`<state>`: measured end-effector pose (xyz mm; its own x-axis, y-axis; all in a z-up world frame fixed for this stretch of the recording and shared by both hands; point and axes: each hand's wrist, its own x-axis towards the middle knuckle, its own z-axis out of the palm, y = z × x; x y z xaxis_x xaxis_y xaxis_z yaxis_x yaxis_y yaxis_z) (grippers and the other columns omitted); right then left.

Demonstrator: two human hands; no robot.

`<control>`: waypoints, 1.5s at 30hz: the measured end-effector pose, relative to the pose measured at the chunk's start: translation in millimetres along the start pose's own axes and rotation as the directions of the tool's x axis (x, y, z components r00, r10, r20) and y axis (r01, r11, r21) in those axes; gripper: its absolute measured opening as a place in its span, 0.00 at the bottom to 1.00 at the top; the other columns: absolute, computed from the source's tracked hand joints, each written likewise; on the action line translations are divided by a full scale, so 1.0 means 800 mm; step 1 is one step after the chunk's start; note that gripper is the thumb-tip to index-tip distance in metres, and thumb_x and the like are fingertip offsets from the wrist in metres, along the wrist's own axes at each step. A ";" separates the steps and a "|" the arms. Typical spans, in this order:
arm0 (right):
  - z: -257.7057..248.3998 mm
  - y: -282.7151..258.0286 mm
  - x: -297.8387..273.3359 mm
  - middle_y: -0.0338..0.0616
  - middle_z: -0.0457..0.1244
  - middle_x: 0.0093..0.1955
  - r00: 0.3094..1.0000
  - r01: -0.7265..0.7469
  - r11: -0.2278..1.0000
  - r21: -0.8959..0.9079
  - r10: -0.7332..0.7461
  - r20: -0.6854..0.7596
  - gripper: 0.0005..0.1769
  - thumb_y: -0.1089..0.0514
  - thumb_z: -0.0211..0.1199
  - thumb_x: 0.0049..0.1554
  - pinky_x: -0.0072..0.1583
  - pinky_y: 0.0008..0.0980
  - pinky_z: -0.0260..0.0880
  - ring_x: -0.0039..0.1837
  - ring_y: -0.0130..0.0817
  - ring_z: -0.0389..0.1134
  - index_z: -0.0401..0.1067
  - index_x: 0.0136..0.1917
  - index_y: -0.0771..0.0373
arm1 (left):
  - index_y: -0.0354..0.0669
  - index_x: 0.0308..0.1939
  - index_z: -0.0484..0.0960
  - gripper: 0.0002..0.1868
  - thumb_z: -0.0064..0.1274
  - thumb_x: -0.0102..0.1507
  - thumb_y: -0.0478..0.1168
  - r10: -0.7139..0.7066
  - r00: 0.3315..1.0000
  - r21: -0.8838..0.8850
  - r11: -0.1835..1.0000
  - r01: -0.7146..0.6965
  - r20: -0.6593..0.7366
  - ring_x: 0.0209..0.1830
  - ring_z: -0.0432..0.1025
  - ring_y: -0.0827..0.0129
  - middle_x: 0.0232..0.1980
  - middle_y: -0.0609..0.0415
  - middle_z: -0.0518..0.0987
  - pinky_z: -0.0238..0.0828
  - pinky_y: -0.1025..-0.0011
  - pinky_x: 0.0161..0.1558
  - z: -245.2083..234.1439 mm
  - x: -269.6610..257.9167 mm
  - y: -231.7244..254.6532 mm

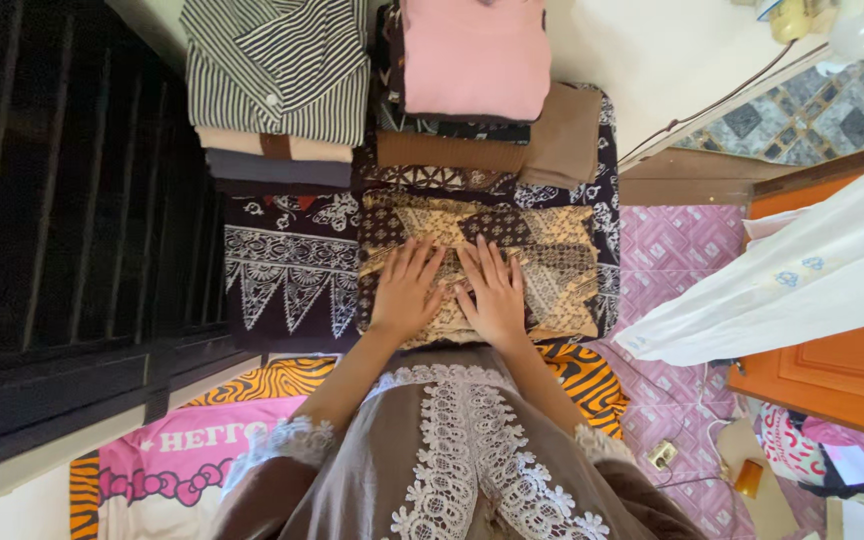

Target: The person organizes folded clothes by hand on a surface, picking up a patterned cloth and a pink shirt and placing them onto a stack.

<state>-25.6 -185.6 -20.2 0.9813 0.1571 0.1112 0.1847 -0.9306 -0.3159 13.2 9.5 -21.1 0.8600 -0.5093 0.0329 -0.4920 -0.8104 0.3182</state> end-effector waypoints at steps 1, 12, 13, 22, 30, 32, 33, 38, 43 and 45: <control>0.000 0.005 -0.005 0.42 0.42 0.86 1.000 -0.022 1.000 0.006 0.022 -0.001 0.34 0.40 0.50 0.66 0.80 0.56 0.38 0.85 0.41 0.42 0.51 0.82 0.44 | 0.56 0.81 0.50 0.36 0.35 0.70 0.58 -0.027 0.999 0.014 1.000 0.026 0.031 0.84 0.39 0.49 0.84 0.49 0.46 0.32 0.47 0.78 0.000 0.001 -0.001; -0.036 0.153 -0.057 0.38 0.36 0.87 0.978 -0.126 0.980 -0.154 0.149 0.147 0.35 0.38 0.41 0.65 0.77 0.62 0.35 0.85 0.44 0.38 0.46 0.83 0.43 | 0.66 0.81 0.48 0.35 0.29 0.70 0.64 -0.100 0.992 0.056 0.994 0.096 0.070 0.84 0.34 0.49 0.85 0.61 0.42 0.27 0.41 0.77 -0.013 -0.005 -0.010; -0.039 0.167 -0.061 0.37 0.35 0.88 0.961 -0.224 0.960 -0.170 0.247 0.123 0.35 0.40 0.40 0.65 0.76 0.64 0.35 0.86 0.45 0.38 0.46 0.83 0.42 | 0.67 0.82 0.48 0.35 0.28 0.71 0.64 -0.098 0.991 0.051 0.994 0.093 0.093 0.84 0.33 0.50 0.85 0.62 0.41 0.27 0.41 0.77 -0.013 -0.007 -0.010; -0.015 0.214 -0.051 0.53 0.40 0.87 0.819 -0.559 0.820 0.123 0.569 -0.072 0.31 0.44 0.46 0.68 0.77 0.69 0.36 0.86 0.55 0.40 0.53 0.81 0.51 | 0.43 0.71 0.66 0.27 0.48 0.70 0.47 -0.464 0.794 -0.209 0.886 0.414 -0.394 0.75 0.61 0.47 0.74 0.43 0.67 0.57 0.45 0.70 0.007 -0.024 -0.006; -0.033 0.123 -0.053 0.56 0.43 0.84 0.984 0.129 0.990 0.051 -0.121 -0.133 0.43 0.32 0.52 0.61 0.78 0.68 0.36 0.83 0.54 0.46 0.56 0.79 0.59 | 0.38 0.57 0.76 0.30 0.54 0.64 0.60 -0.808 0.584 -0.296 0.578 0.760 -0.080 0.49 0.76 0.41 0.50 0.38 0.80 0.73 0.48 0.48 -0.016 -0.024 -0.018; -0.046 0.111 -0.052 0.55 0.44 0.83 0.980 0.199 0.976 0.083 -0.197 -0.034 0.46 0.28 0.54 0.58 0.78 0.67 0.35 0.82 0.53 0.46 0.56 0.78 0.58 | 0.40 0.52 0.81 0.29 0.56 0.62 0.62 -0.805 0.593 -0.262 0.570 0.779 0.008 0.45 0.77 0.41 0.44 0.39 0.82 0.74 0.47 0.46 -0.025 -0.017 -0.030; -0.053 0.108 -0.051 0.54 0.45 0.83 0.975 0.223 0.968 0.113 -0.222 -0.023 0.48 0.26 0.55 0.57 0.78 0.65 0.35 0.83 0.53 0.46 0.56 0.78 0.57 | 0.41 0.49 0.83 0.28 0.56 0.61 0.61 -0.788 0.613 -0.254 0.583 0.772 0.054 0.44 0.77 0.41 0.43 0.39 0.82 0.74 0.47 0.45 -0.031 -0.013 -0.037; -0.064 0.101 -0.048 0.52 0.48 0.81 0.968 0.246 0.955 0.164 -0.251 0.006 0.54 0.22 0.60 0.51 0.78 0.64 0.35 0.82 0.50 0.48 0.54 0.78 0.55 | 0.39 0.44 0.86 0.24 0.54 0.59 0.57 -0.711 0.693 -0.344 0.625 0.701 0.119 0.40 0.78 0.44 0.39 0.38 0.84 0.74 0.49 0.44 -0.077 0.024 -0.028; -0.050 0.104 -0.053 0.51 0.50 0.82 0.982 0.187 0.980 0.062 -0.188 0.016 0.56 0.29 0.70 0.50 0.80 0.60 0.38 0.82 0.48 0.50 0.54 0.80 0.57 | 0.30 0.44 0.82 0.17 0.54 0.63 0.45 -0.533 0.844 -0.713 0.572 0.406 0.053 0.34 0.80 0.60 0.35 0.44 0.84 0.75 0.63 0.39 -0.114 0.065 0.010; -0.049 0.107 -0.061 0.50 0.51 0.78 0.993 0.106 0.992 0.074 -0.110 0.046 0.60 0.34 0.75 0.41 0.77 0.61 0.40 0.79 0.48 0.51 0.54 0.77 0.59 | 0.31 0.49 0.78 0.15 0.52 0.64 0.40 -0.544 0.827 -0.836 0.383 0.394 0.140 0.31 0.79 0.68 0.35 0.49 0.84 0.75 0.68 0.34 -0.121 0.075 0.030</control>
<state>-59.7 -286.1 -15.4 0.9565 0.2734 0.1014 0.2913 -0.8817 -0.3712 66.2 -12.5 80.7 0.9601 -0.0205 -0.2789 0.2634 -0.2685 0.9265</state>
